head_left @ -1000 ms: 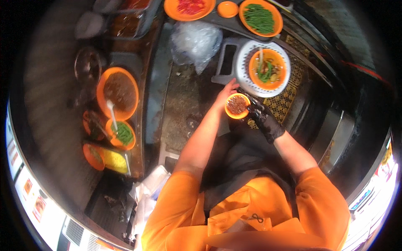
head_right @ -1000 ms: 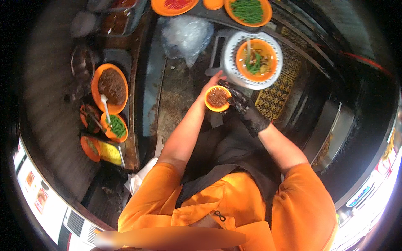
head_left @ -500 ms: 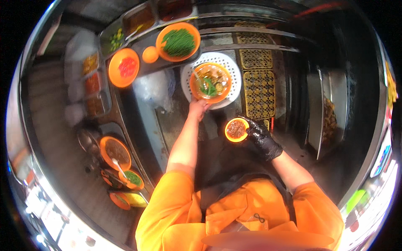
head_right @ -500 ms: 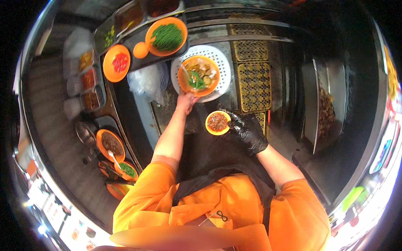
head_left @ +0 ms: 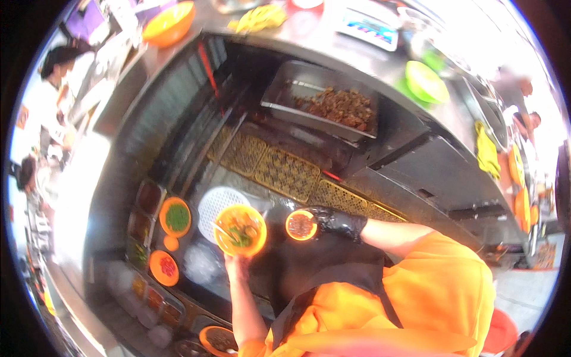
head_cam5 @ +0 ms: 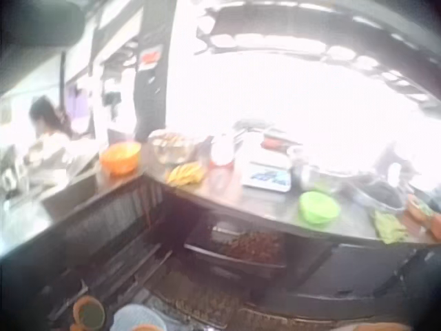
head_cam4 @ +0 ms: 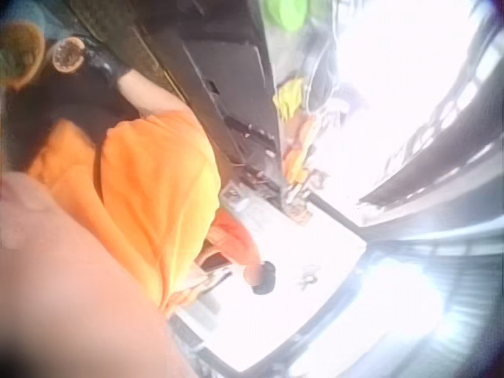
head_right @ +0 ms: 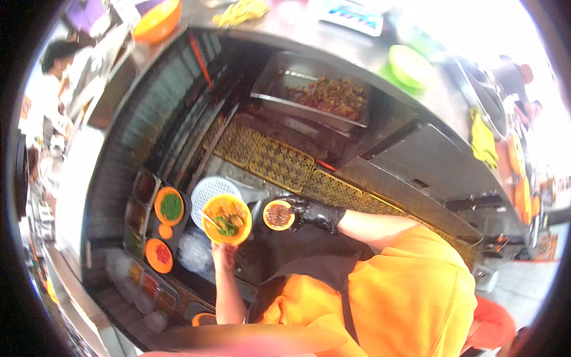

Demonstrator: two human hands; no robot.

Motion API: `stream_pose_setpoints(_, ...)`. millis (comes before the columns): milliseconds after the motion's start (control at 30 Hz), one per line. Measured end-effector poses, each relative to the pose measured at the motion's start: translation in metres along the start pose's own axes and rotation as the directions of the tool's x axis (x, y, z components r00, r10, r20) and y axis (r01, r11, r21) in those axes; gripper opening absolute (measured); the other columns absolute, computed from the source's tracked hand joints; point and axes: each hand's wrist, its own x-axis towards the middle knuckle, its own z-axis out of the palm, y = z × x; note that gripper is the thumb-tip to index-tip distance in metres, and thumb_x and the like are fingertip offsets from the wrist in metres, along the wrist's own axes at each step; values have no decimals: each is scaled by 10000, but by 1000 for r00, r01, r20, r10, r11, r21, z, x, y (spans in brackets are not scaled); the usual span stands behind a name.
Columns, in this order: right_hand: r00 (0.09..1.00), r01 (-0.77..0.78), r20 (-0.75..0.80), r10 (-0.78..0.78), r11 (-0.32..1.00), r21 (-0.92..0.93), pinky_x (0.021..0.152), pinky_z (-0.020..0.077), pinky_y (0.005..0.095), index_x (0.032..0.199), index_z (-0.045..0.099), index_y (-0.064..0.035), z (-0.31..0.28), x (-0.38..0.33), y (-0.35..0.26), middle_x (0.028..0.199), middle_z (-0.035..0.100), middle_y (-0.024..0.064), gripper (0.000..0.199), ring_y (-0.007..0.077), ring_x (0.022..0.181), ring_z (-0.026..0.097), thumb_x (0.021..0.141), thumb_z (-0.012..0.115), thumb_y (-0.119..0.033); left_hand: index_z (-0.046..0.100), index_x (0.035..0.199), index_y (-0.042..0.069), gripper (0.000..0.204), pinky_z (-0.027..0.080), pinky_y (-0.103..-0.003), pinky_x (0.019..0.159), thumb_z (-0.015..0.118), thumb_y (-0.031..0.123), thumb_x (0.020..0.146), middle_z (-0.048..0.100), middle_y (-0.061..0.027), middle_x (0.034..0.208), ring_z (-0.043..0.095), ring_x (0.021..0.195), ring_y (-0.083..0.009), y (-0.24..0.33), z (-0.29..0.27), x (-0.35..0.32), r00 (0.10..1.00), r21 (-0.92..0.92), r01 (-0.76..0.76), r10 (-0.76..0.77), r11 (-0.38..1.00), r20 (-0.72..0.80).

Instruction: The person assembles bowls of noodle soup by scooping meat and broth into orange bowls, adding chopped green onions and other garnishes, and ladling additional broth. The person uses a ladle and spoon to transfer ingredients from large metal containers and trays into serving bowls.

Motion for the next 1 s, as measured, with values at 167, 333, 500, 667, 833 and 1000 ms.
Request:
stream_pose_setpoints(167,978,106,-190,-83,988,116,881,514,324,1355,452,-28,-11,-128,-57,1252,558,72,452,148,1083,567,954,576,-195,401,1336,88,582,617,-413,699,461,-84,783,565,-150,1186,656,948,-304,51,76,-99,992,-5,79,-78,997,97)
stream_pose_setpoints(333,867,327,-432,-248,938,117,801,541,341,1305,494,-46,-15,-218,-87,1142,601,79,415,184,944,624,926,588,-187,395,1342,88,606,624,-377,660,441,-89,764,581,-163,1159,676,883,-305,82,139,-146,959,180,134,-173,975,223)
stream_pose_setpoints(500,744,478,-612,-267,853,209,706,559,346,1227,532,-41,-51,-292,-88,1064,618,84,346,200,811,653,908,569,-170,389,1361,64,621,617,-351,680,445,-85,761,583,-155,1171,670,915,-286,103,226,-177,909,410,79,-234,909,345)
stream_pose_setpoints(667,573,593,-752,-325,798,108,681,561,324,1287,507,-35,-80,-376,-122,1102,628,86,397,186,847,646,907,548,-142,366,1361,40,615,605,-380,755,488,-40,764,555,-152,1219,653,992,-282,110,351,-201,793,550,-16,-325,835,516)
stream_pose_setpoints(833,391,616,-851,-351,787,-41,688,541,296,1318,487,-18,-133,-457,-152,1124,632,91,416,169,868,639,920,508,-141,326,1410,67,688,572,-407,868,492,-19,749,533,-138,1292,613,1104,-290,89,494,-224,662,586,2,-440,810,606)
stream_pose_setpoints(1000,204,741,-930,-306,669,-58,680,547,316,1337,464,0,-186,-509,-196,1168,613,119,459,187,899,638,910,509,-163,365,1385,89,612,588,-363,803,502,-25,800,570,-110,1204,651,976,-222,52,620,-244,579,613,84,-539,785,612)
